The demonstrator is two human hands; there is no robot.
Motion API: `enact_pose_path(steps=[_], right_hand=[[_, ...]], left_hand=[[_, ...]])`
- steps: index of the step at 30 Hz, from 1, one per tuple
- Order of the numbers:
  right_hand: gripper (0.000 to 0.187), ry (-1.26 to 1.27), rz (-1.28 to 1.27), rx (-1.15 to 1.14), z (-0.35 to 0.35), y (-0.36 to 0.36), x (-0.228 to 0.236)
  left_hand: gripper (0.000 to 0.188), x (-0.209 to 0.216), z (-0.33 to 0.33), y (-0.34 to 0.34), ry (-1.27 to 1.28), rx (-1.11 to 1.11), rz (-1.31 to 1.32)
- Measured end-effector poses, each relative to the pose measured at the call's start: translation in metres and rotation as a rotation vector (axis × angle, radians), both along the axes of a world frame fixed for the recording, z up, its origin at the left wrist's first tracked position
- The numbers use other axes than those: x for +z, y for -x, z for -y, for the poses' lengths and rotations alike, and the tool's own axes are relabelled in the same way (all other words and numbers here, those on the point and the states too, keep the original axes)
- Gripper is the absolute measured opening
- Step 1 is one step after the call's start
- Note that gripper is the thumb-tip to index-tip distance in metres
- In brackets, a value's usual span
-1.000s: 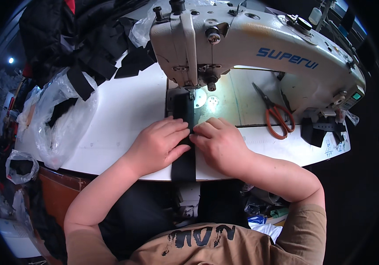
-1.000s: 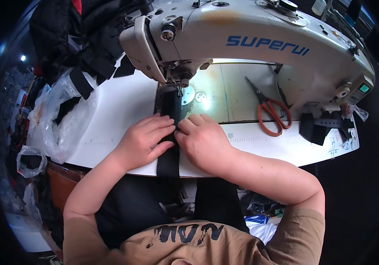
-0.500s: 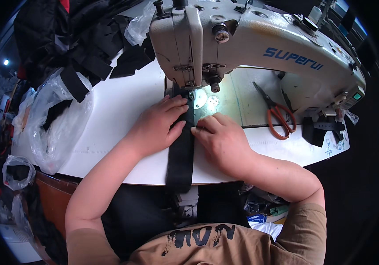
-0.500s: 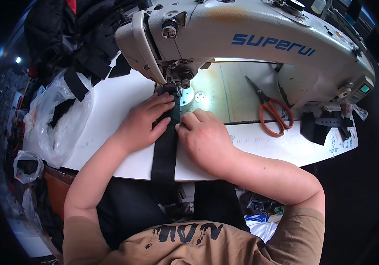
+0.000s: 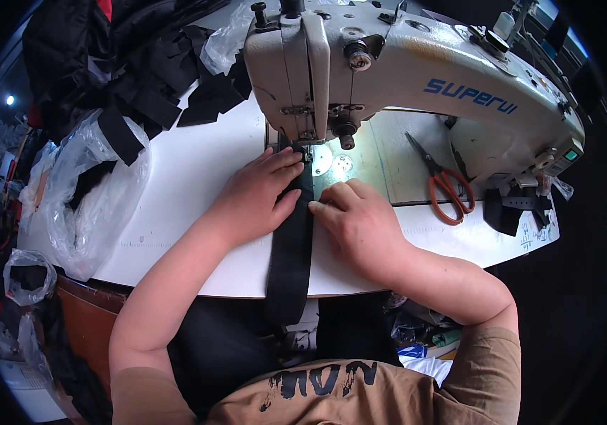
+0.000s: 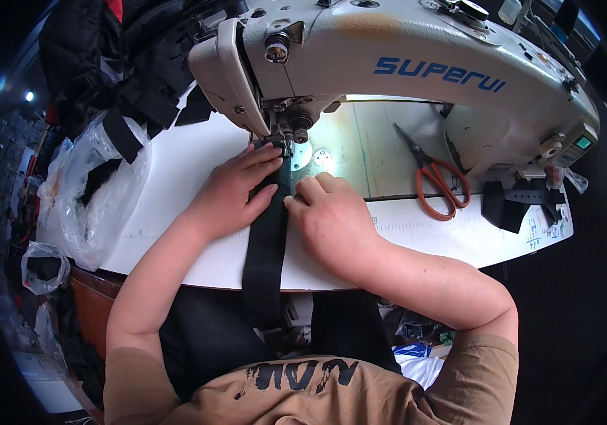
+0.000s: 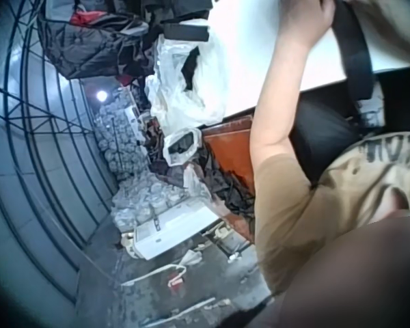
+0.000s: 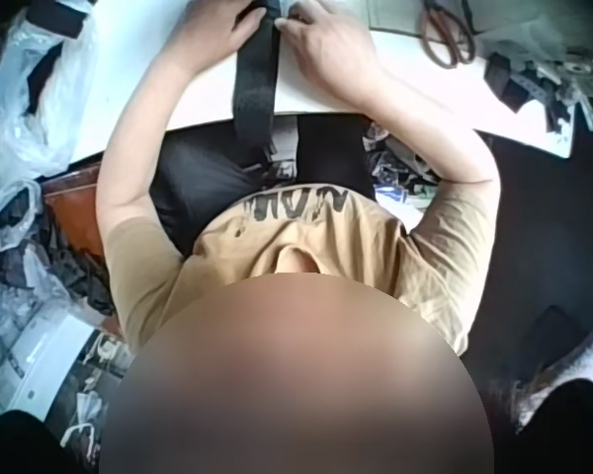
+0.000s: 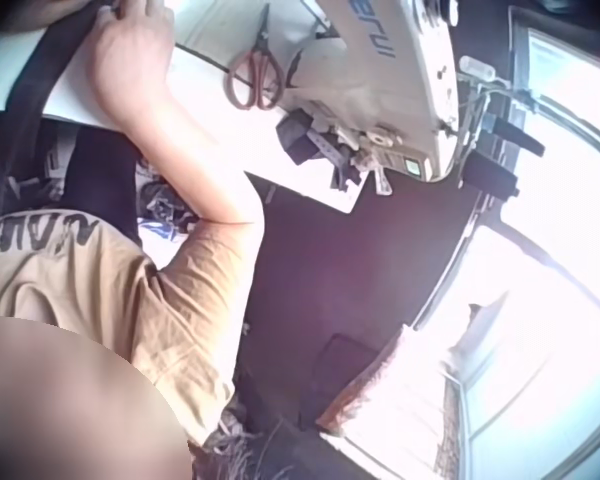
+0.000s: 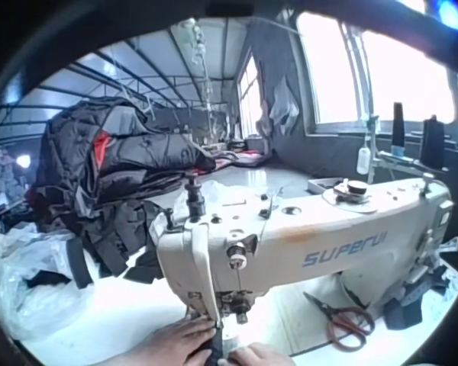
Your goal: Sewing pieces of black fabric together using a sewing machine.
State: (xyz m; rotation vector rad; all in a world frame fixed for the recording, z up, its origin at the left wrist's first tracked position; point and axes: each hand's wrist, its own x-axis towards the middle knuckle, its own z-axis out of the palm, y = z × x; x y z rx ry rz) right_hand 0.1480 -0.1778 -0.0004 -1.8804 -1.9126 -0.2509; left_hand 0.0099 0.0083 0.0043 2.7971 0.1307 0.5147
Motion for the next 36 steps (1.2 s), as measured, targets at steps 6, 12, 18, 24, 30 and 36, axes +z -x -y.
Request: enact_pose_path(steps=[6,12,18,24,30,36], right_hand=[[0.036,0.021,0.006,-0.023,0.0,0.0,0.003],[0.035,0.022,0.008,-0.042,-0.002,0.001,0.004],[0.033,0.011,0.003,-0.046,-0.001,0.0,0.002],[0.031,-0.025,-0.048,-0.06,0.0,-0.002,0.006],[0.03,-0.256,-0.154,-0.194,0.003,-0.024,0.025],[0.028,-0.329,-0.172,-0.204,0.003,-0.029,0.028]], left_hand=[[0.036,0.001,-0.002,-0.003,-0.014,0.017,0.005],[0.037,-0.005,-0.001,-0.005,0.022,0.053,0.045],[0.035,-0.006,-0.004,-0.006,0.032,0.047,0.054],[0.028,-0.007,-0.011,-0.004,-0.09,0.114,0.119],[0.015,0.003,0.01,0.008,0.031,-0.009,0.192],[0.022,0.001,0.011,0.007,0.009,-0.029,0.203]])
